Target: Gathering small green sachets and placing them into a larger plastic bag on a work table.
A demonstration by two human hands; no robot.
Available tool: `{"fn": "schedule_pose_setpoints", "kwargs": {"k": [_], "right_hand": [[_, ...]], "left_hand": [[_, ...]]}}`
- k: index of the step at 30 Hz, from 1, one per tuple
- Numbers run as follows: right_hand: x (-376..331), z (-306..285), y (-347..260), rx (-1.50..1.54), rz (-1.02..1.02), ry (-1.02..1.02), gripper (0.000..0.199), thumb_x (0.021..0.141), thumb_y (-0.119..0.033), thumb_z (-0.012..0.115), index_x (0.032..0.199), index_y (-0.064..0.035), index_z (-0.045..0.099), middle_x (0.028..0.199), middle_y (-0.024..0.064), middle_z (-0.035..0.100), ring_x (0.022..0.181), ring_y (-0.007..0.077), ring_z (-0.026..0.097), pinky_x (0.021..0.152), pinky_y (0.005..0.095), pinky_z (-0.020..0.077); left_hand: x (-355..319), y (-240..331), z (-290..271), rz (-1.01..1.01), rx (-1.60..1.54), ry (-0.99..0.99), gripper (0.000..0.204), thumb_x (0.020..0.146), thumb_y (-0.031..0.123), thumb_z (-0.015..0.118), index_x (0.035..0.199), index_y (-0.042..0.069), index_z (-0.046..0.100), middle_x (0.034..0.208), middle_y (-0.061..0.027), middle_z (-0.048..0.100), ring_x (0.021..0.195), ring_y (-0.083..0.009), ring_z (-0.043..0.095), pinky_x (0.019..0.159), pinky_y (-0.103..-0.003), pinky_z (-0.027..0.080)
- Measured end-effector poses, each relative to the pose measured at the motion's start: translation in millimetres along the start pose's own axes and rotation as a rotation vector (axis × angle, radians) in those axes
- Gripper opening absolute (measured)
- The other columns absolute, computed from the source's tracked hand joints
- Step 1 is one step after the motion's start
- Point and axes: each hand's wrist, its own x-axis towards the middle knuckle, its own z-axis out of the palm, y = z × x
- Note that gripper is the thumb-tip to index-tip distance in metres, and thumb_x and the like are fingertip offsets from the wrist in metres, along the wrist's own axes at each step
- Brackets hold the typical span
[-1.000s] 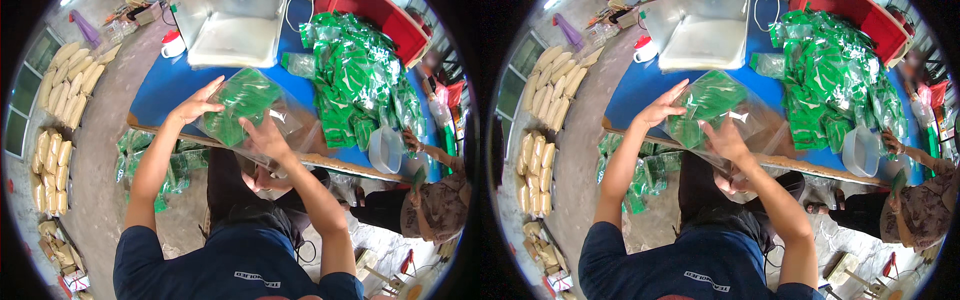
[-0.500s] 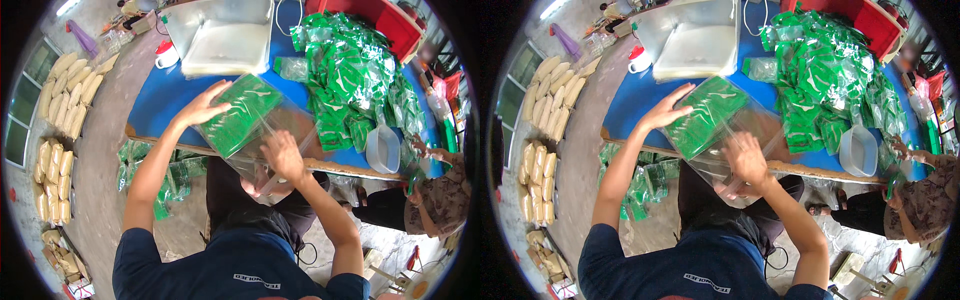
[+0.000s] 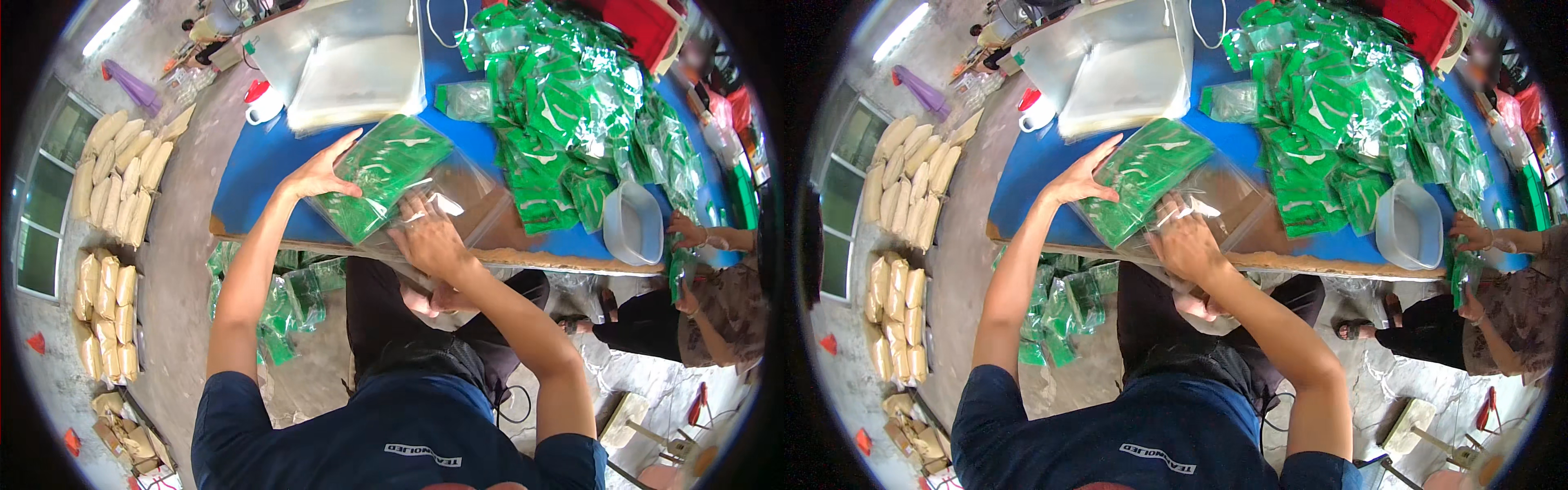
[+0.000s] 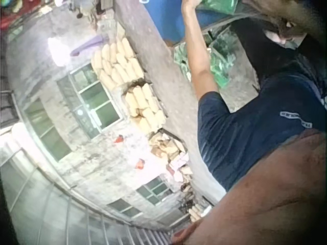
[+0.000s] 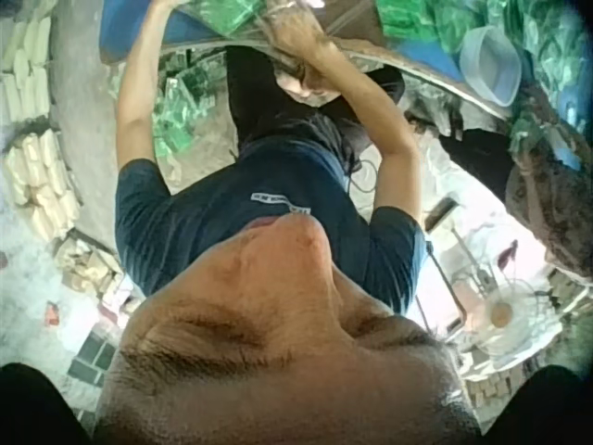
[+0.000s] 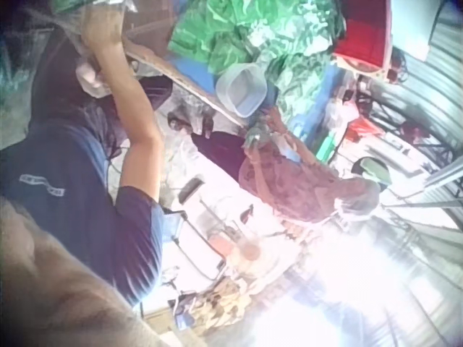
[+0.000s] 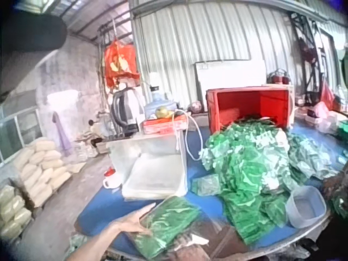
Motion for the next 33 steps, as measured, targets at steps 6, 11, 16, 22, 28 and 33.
{"fn": "schedule_pose_setpoints", "kwargs": {"k": [6, 11, 16, 22, 28, 33], "right_hand": [[-10.1, -13.2, 16.3, -0.090, -0.012, 0.071, 0.052, 0.096, -0.028, 0.057, 0.131, 0.0089, 0.052, 0.132, 0.0266, 0.053, 0.128, 0.0415, 0.048, 0.113, 0.0532, 0.0340], [3.2, 7.8, -3.2, -0.084, -0.073, 0.171, 0.045, 0.095, -0.022, 0.054, 0.131, 0.0059, 0.053, 0.133, 0.0233, 0.054, 0.125, 0.0409, 0.049, 0.112, 0.0529, 0.0354], [-37.5, -42.4, -2.3, -0.039, -0.202, 0.056, 0.038, 0.093, -0.020, 0.057, 0.124, 0.0019, 0.060, 0.133, 0.0236, 0.055, 0.129, 0.0395, 0.048, 0.109, 0.0544, 0.0370], [-18.1, -112.2, 119.1, -0.414, 0.428, 0.435, 0.061, 0.094, -0.041, 0.063, 0.140, -0.0030, 0.050, 0.142, 0.0281, 0.046, 0.136, 0.0471, 0.039, 0.107, 0.0626, 0.0342], [-39.2, -72.9, 135.7, -0.413, 0.586, 0.227, 0.068, 0.093, -0.042, 0.065, 0.148, -0.0076, 0.044, 0.149, 0.0237, 0.044, 0.139, 0.0476, 0.038, 0.113, 0.0667, 0.0261], [-47.3, -78.7, 140.8, -0.258, 0.374, 0.254, 0.054, 0.086, -0.020, 0.069, 0.137, -0.0074, 0.055, 0.142, 0.0137, 0.056, 0.136, 0.0378, 0.046, 0.115, 0.0609, 0.0294]], "left_hand": [[2.8, 0.3, 3.7, 0.011, 0.055, -0.082, 0.123, 0.062, 0.005, 0.093, 0.160, 0.005, 0.019, 0.164, -0.0120, 0.025, 0.150, -0.0208, 0.024, 0.123, -0.034, 0.020], [22.4, 7.8, -21.6, -0.006, 0.309, -0.277, 0.120, 0.063, 0.025, 0.095, 0.159, 0.012, 0.026, 0.165, -0.0149, 0.022, 0.151, -0.0251, 0.024, 0.123, -0.037, 0.019], [11.6, 41.8, 41.7, 0.154, 0.863, 0.146, 0.077, 0.096, 0.054, 0.056, 0.159, 0.018, 0.029, 0.167, -0.0132, 0.015, 0.154, -0.0349, 0.015, 0.124, -0.052, 0.011], [12.8, 27.1, 94.8, 0.297, 1.048, 0.116, 0.070, 0.099, 0.048, 0.052, 0.159, 0.019, 0.029, 0.166, -0.0114, 0.019, 0.152, -0.0367, 0.019, 0.123, -0.056, 0.010], [-35.3, 22.9, 65.8, 0.265, 1.053, -0.009, 0.068, 0.097, 0.033, 0.056, 0.158, 0.016, 0.031, 0.167, -0.0108, 0.020, 0.153, -0.0332, 0.017, 0.125, -0.051, 0.009], [-78.6, 19.4, 17.0, 0.109, 1.025, -0.114, 0.067, 0.093, 0.012, 0.062, 0.155, 0.020, 0.038, 0.165, -0.0052, 0.025, 0.153, -0.0320, 0.019, 0.126, -0.051, 0.010]]}}
